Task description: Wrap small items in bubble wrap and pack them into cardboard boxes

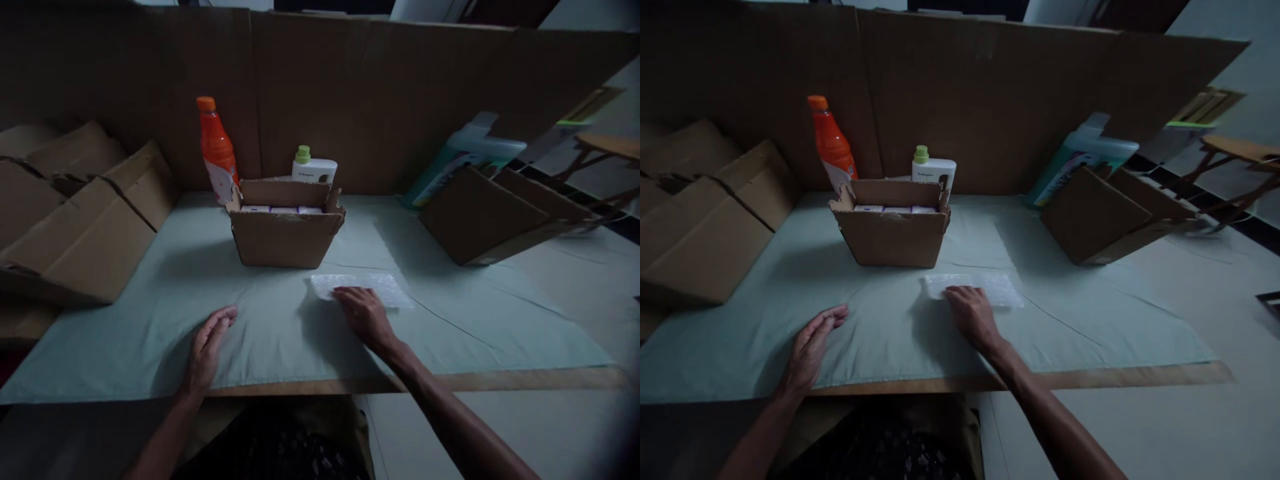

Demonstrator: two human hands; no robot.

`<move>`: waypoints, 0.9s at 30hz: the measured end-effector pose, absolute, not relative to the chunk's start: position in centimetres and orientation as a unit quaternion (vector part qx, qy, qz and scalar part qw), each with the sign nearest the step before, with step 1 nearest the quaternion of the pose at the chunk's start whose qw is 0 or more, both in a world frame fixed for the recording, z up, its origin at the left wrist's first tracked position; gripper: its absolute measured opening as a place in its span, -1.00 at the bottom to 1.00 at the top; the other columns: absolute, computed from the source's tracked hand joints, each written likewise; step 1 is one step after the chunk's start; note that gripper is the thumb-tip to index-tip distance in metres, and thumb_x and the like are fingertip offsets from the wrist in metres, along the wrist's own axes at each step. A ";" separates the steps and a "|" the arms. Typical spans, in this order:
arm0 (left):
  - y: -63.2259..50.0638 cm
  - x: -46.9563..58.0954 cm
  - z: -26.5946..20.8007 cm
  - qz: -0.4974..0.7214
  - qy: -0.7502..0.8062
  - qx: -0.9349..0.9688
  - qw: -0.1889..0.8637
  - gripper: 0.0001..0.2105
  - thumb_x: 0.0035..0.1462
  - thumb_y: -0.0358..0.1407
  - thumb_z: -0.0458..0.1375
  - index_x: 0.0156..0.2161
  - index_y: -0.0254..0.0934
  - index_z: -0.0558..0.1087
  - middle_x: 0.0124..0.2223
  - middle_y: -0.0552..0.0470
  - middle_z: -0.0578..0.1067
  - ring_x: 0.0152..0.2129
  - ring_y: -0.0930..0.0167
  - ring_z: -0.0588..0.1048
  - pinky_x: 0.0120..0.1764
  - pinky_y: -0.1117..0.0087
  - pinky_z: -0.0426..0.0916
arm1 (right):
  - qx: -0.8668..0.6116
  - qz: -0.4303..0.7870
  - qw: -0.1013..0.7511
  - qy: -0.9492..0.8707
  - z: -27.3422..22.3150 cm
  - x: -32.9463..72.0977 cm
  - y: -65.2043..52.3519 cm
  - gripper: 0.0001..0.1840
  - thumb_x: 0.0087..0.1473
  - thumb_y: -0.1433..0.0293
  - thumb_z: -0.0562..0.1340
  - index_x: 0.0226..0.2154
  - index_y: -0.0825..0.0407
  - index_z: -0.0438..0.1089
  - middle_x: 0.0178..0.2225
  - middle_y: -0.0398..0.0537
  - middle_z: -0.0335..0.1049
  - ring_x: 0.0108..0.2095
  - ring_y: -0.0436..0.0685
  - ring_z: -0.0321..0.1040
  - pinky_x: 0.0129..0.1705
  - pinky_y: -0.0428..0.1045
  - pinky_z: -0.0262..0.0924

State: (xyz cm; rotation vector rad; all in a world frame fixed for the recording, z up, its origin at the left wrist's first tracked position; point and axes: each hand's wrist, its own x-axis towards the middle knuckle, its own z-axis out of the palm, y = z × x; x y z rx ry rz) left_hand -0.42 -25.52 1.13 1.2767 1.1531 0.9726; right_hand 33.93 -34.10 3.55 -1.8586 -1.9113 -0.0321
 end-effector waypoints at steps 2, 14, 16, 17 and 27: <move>-25.5 0.0 1.5 0.409 0.491 0.541 0.546 -0.54 0.20 0.06 0.14 -0.03 -0.29 0.56 0.01 -0.13 0.59 -0.03 0.22 0.52 0.08 0.24 0.35 | -0.641 0.012 0.248 -0.726 3.7 29.6 -33.6 -0.63 0.25 0.51 0.09 -0.10 -0.09 0.56 -0.08 0.00 0.61 -0.10 0.24 0.50 -0.10 0.15 0.23; -22.3 -1.6 3.8 0.428 0.515 0.552 0.497 -0.49 0.06 0.04 0.22 -0.02 -0.32 0.51 0.02 -0.19 0.57 0.02 0.15 0.49 0.12 0.15 0.33 | -0.633 0.084 0.469 -0.610 4.7 28.3 -31.7 -0.75 0.25 0.32 0.17 -0.07 -0.08 0.49 -0.02 0.04 0.57 -0.02 0.21 0.50 -0.01 0.17 0.35; -20.3 -0.4 4.1 0.444 0.495 0.563 0.491 -0.47 0.02 -0.02 0.24 0.04 -0.32 0.48 0.06 -0.20 0.54 0.05 0.14 0.48 0.13 0.14 0.34 | -0.682 0.084 0.499 -0.527 4.7 31.2 -31.2 -0.70 0.21 0.30 0.18 -0.03 -0.06 0.47 0.02 0.08 0.54 -0.03 0.22 0.50 -0.08 0.15 0.40; -19.3 0.5 4.2 0.450 0.485 0.568 0.490 -0.45 0.01 -0.04 0.25 0.07 -0.32 0.45 0.10 -0.21 0.51 0.06 0.14 0.47 0.14 0.14 0.33 | -0.698 0.089 0.505 -0.500 4.6 32.2 -30.7 -0.66 0.18 0.28 0.19 -0.01 -0.03 0.46 0.03 0.11 0.53 -0.04 0.23 0.50 -0.13 0.14 0.41; -15.1 7.8 3.9 0.452 0.428 0.640 0.450 -0.48 0.11 -0.19 0.17 0.18 -0.27 0.35 0.08 -0.12 0.52 0.02 0.23 0.50 0.09 0.20 0.41 | -0.644 0.195 0.534 -0.511 2.6 33.8 -24.1 -0.48 0.09 0.23 0.25 0.10 0.00 0.38 0.04 0.10 0.49 -0.02 0.24 0.46 -0.14 0.11 0.43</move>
